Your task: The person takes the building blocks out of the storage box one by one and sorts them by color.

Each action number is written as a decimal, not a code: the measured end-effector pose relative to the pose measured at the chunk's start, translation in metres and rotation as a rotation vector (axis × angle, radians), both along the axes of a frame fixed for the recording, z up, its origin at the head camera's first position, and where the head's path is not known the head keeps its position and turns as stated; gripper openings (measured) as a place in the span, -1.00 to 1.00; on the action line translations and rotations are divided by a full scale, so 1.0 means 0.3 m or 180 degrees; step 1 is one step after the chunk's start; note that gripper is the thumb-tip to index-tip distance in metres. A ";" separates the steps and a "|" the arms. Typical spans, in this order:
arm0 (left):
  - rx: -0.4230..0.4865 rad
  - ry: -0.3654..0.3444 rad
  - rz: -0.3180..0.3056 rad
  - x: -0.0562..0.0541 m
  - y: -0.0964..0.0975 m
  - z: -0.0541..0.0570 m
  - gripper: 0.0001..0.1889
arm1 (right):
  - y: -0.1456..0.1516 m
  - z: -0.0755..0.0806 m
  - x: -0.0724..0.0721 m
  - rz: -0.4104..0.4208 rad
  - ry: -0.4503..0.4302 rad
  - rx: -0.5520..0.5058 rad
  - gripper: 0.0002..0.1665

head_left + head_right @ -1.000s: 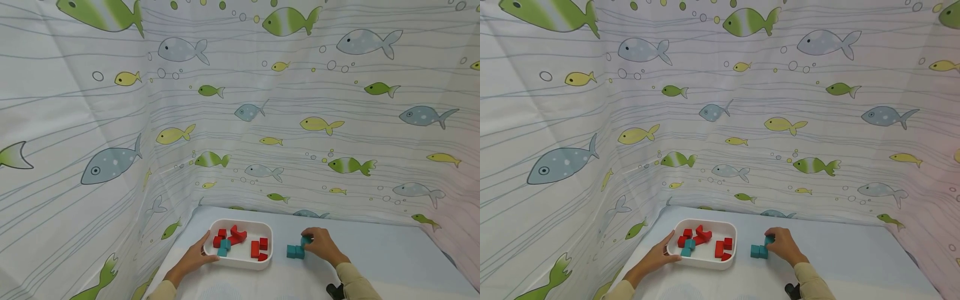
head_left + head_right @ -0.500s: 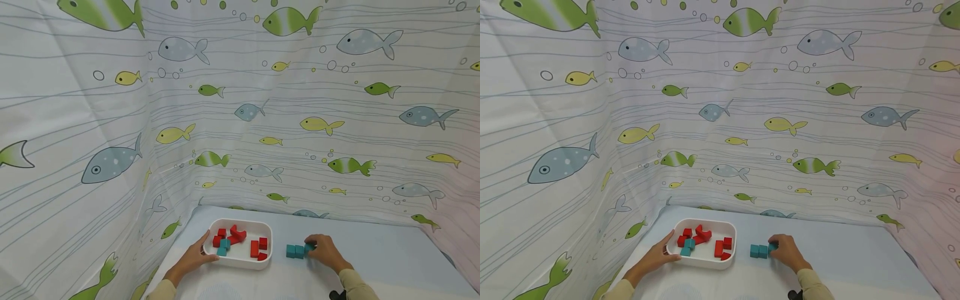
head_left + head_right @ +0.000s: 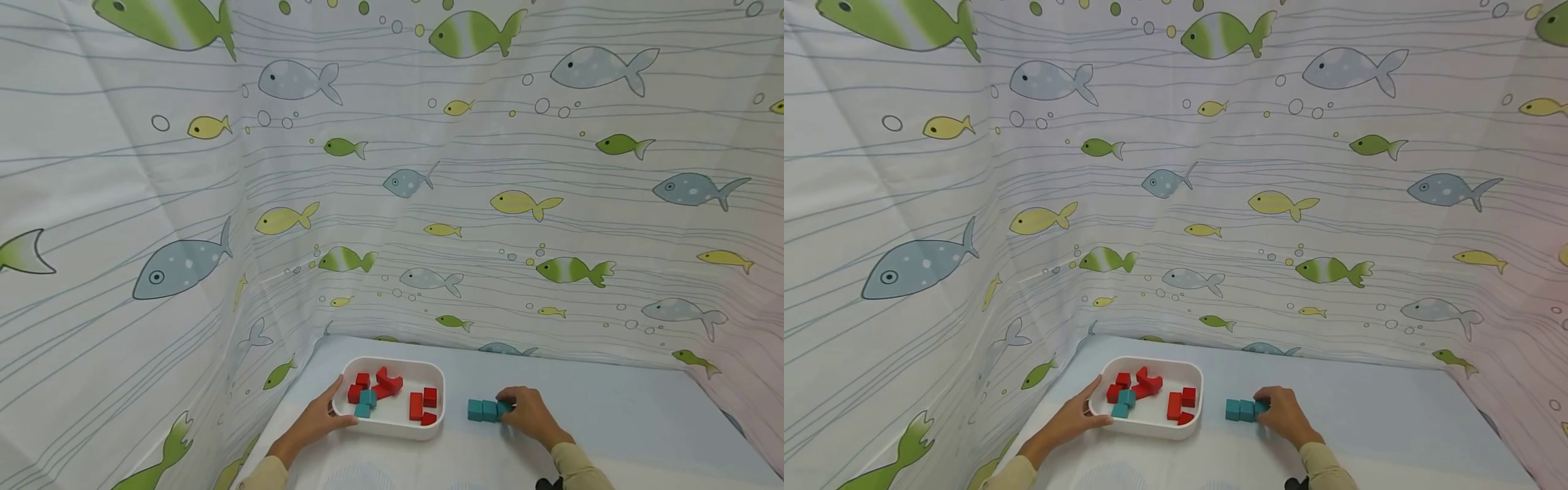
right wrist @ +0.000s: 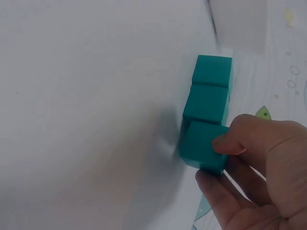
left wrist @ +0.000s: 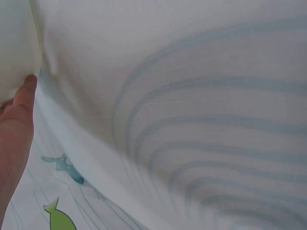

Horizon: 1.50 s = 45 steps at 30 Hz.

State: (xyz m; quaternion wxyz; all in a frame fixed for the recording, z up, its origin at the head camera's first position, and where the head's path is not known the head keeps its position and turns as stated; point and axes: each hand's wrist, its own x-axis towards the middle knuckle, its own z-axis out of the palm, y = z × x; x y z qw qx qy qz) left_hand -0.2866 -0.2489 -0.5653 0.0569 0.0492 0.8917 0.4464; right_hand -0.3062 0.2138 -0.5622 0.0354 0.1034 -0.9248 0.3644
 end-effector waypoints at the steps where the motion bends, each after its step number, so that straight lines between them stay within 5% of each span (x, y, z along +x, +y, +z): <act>1: -0.0010 0.0004 -0.0007 0.000 0.000 -0.001 0.14 | -0.002 0.000 0.000 -0.0014 -0.0024 0.0010 -0.56; 26: -0.0009 0.0039 -0.0017 0.003 0.002 0.006 0.13 | -0.016 -0.040 -0.006 -0.0056 0.0018 -0.0015 -0.50; 34: 0.0021 0.0041 -0.0019 -0.001 -0.001 0.003 0.14 | -0.070 0.023 -0.029 0.0177 0.0206 -0.0106 -0.52; 45: 0.0006 -0.0062 0.0028 0.005 0.009 0.006 0.14 | -0.313 0.094 -0.072 0.0677 0.0456 -0.0091 -0.64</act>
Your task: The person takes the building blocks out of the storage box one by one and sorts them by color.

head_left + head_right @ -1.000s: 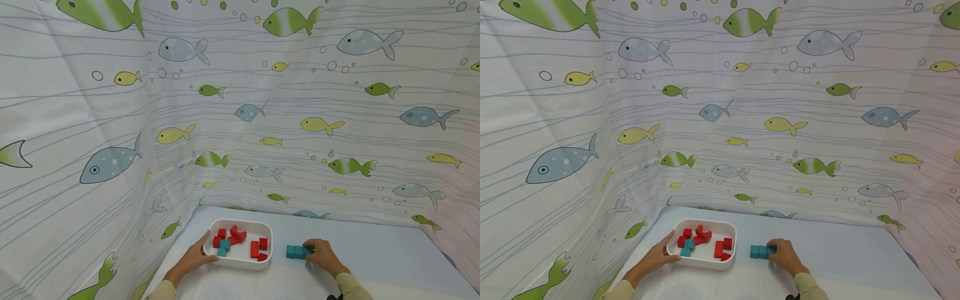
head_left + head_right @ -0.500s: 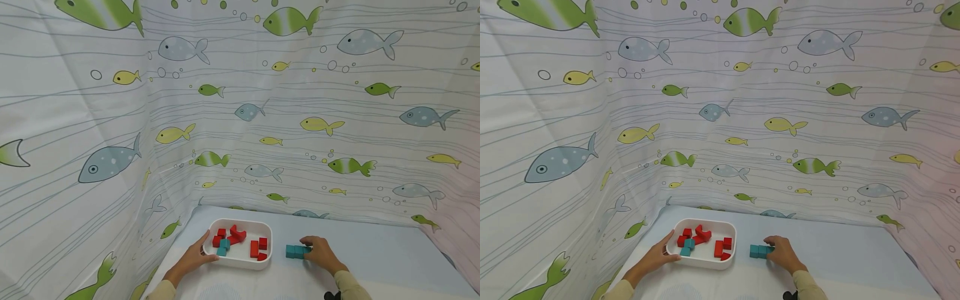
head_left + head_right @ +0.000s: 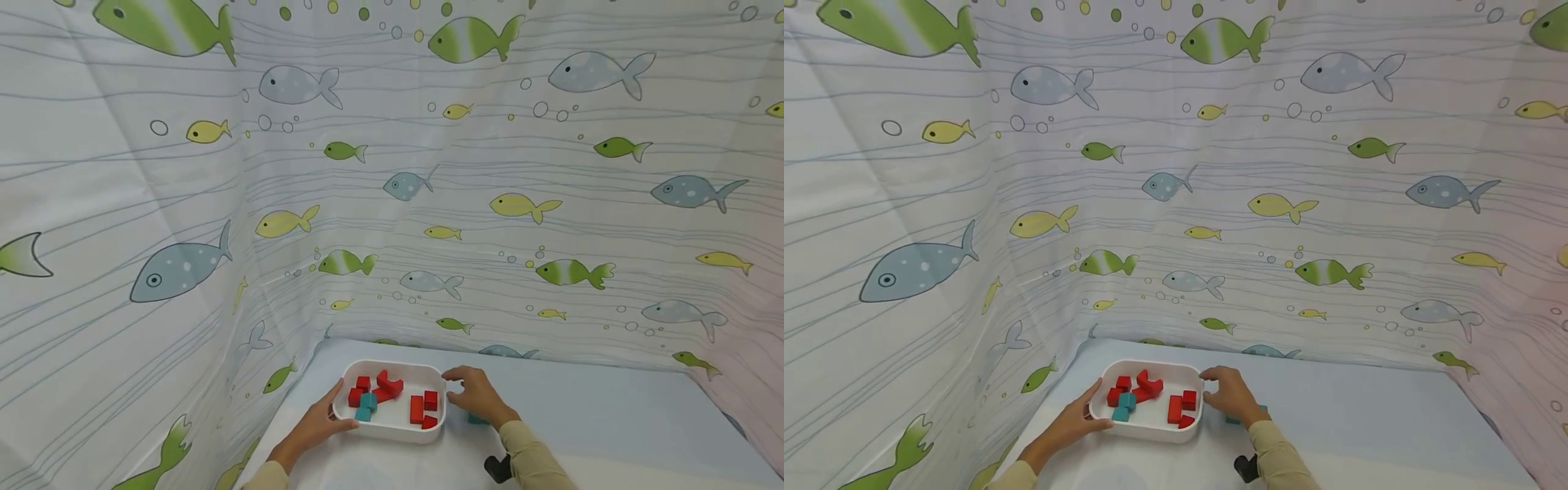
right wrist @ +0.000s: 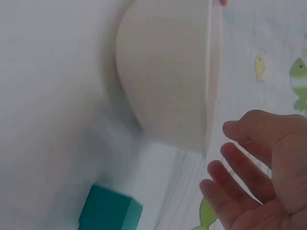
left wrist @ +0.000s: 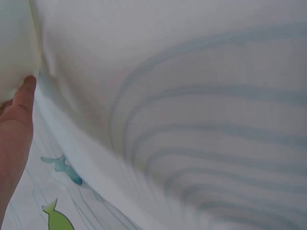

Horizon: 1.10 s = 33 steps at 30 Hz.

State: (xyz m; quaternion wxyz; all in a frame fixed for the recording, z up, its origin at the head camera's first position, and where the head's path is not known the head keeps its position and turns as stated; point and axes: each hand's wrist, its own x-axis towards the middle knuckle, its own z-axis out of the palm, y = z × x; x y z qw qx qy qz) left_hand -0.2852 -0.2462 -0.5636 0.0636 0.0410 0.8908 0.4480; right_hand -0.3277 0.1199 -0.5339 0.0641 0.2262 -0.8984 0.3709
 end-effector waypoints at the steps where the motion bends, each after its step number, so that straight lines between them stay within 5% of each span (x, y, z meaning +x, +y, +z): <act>1: -0.0010 -0.0003 0.0013 0.000 -0.001 0.000 0.14 | -0.028 0.007 -0.004 0.0062 -0.0021 -0.0033 -0.64; 16: 0.0033 -0.0029 -0.0031 0.001 -0.008 -0.009 0.14 | -0.391 0.075 -0.020 0.0749 -0.0232 -0.0152 -0.60; 33: 0.0139 0.0074 -0.0132 0.010 -0.016 0.000 0.09 | -0.544 0.025 -0.040 0.0939 -0.0111 0.0320 -0.55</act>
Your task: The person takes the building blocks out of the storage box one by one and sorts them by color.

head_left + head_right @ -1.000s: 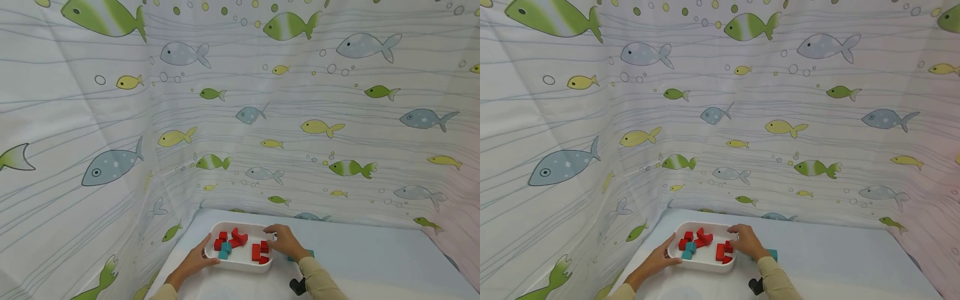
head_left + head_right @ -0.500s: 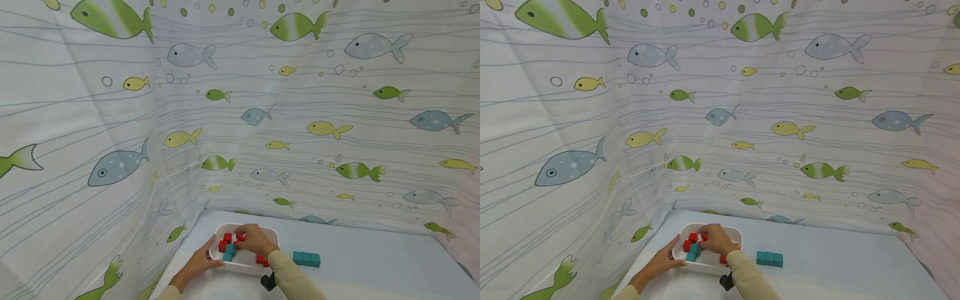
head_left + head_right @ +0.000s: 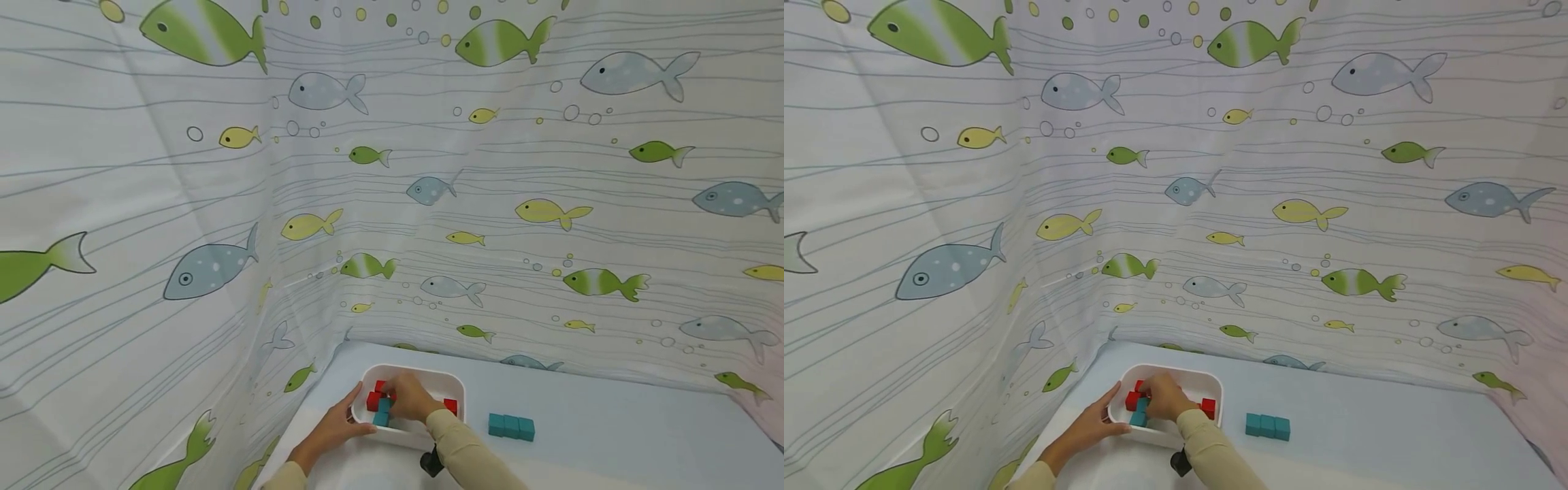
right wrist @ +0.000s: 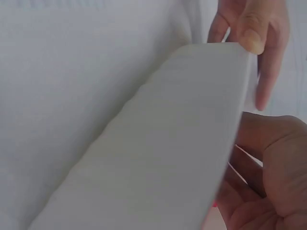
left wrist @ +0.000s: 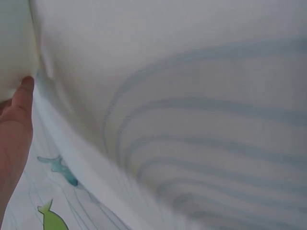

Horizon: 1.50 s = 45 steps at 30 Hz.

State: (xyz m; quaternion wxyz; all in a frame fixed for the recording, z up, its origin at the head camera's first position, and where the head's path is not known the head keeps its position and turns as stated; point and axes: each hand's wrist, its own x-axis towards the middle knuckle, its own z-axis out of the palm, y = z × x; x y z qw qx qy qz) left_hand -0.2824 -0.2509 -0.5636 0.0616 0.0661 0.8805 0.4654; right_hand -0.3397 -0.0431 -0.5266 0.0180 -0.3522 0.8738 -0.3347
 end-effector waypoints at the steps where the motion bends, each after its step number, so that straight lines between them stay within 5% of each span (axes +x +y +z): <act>1: 0.0012 -0.0018 0.0011 -0.001 0.001 -0.001 0.09 | -0.002 -0.004 0.000 -0.0015 -0.0015 0.0010 -0.54; 8: 0.0050 -0.0031 0.0011 -0.009 0.011 -0.008 0.09 | -0.009 -0.057 -0.002 -0.0160 -0.0094 0.0160 -0.54; 16: 0.0044 -0.0075 0.0032 -0.007 -0.001 -0.015 0.10 | -0.018 -0.082 -0.010 -0.0029 -0.0024 0.0095 -0.62; 30: 0.0006 -0.0098 0.0087 -0.004 0.003 -0.013 0.12 | 0.027 -0.059 -0.018 -0.0038 0.0070 0.0062 -0.63; 45: -0.0024 -0.0079 0.0197 -0.008 0.001 -0.022 0.15 | 0.272 0.045 -0.013 -0.0176 -0.0138 -0.0310 -0.63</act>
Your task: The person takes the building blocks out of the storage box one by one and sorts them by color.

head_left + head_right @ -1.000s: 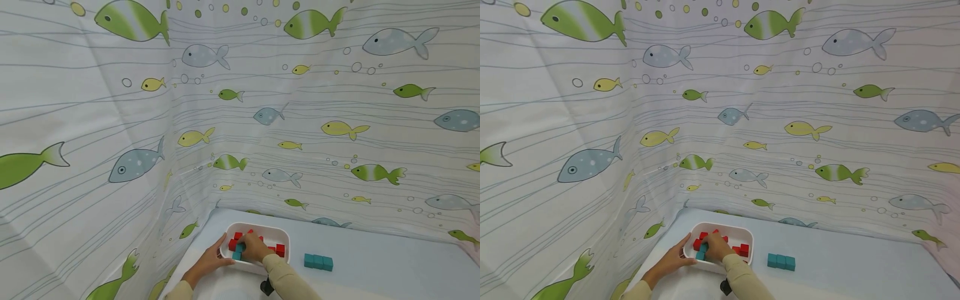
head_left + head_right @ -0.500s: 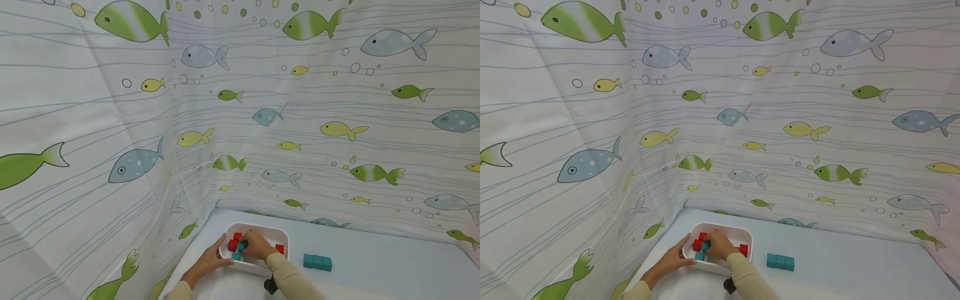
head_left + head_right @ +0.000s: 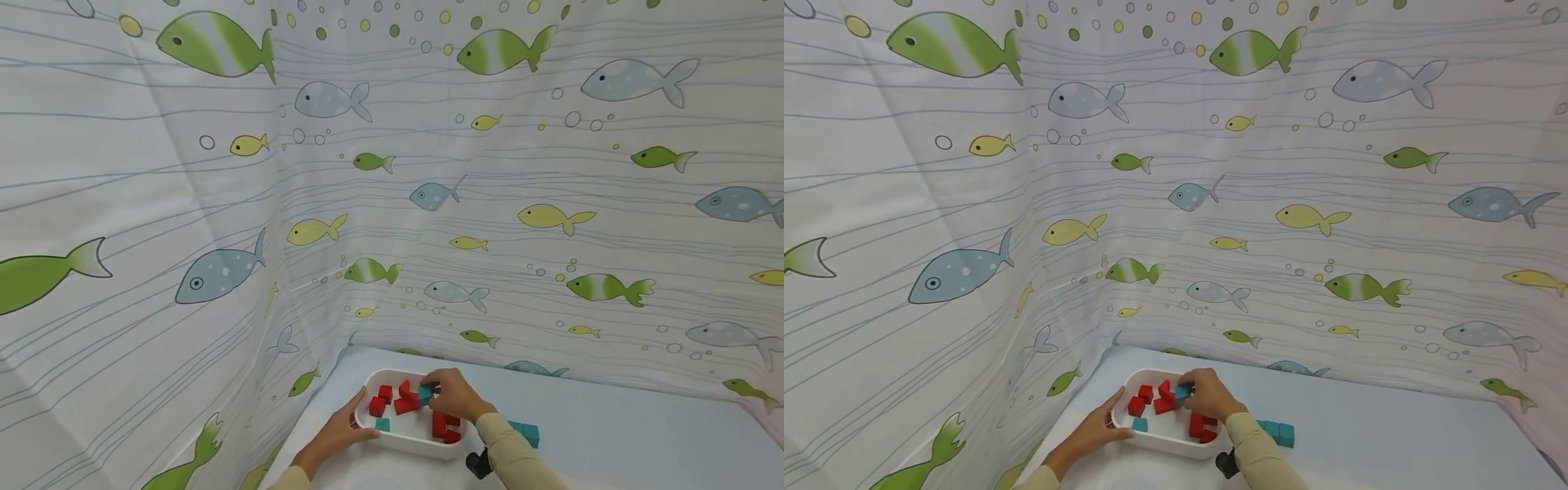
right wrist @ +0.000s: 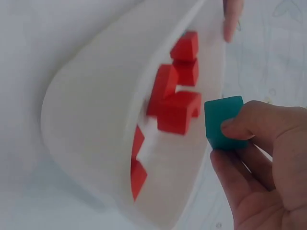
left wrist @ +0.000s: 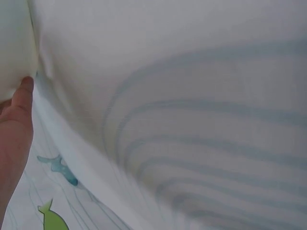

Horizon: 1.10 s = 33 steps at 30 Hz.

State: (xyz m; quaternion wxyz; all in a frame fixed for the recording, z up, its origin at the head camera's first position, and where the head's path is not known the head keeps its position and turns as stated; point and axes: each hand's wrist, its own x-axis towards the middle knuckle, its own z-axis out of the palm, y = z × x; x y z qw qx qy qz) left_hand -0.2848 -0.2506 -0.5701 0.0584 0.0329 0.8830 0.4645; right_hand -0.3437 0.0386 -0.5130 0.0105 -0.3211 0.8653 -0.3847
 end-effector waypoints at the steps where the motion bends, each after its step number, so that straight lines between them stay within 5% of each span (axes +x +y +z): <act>1: 0.0006 -0.0001 -0.0002 -0.001 0.002 0.002 0.15 | 0.021 0.004 -0.003 -0.0011 -0.0015 -0.0029 -0.64; 14: -0.0093 0.0031 -0.0030 0.004 0.009 0.011 0.16 | 0.300 0.033 0.015 -0.0466 0.0039 -0.0176 -0.64; 24: -0.0207 0.0036 -0.0054 0.018 -0.002 0.007 0.15 | 0.506 -0.032 0.066 -0.0755 -0.0110 -0.0359 -0.60; 33: -0.0192 0.0033 -0.0132 0.014 -0.006 0.015 0.13 | 0.648 -0.081 0.110 -0.1155 -0.0183 -0.0178 -0.61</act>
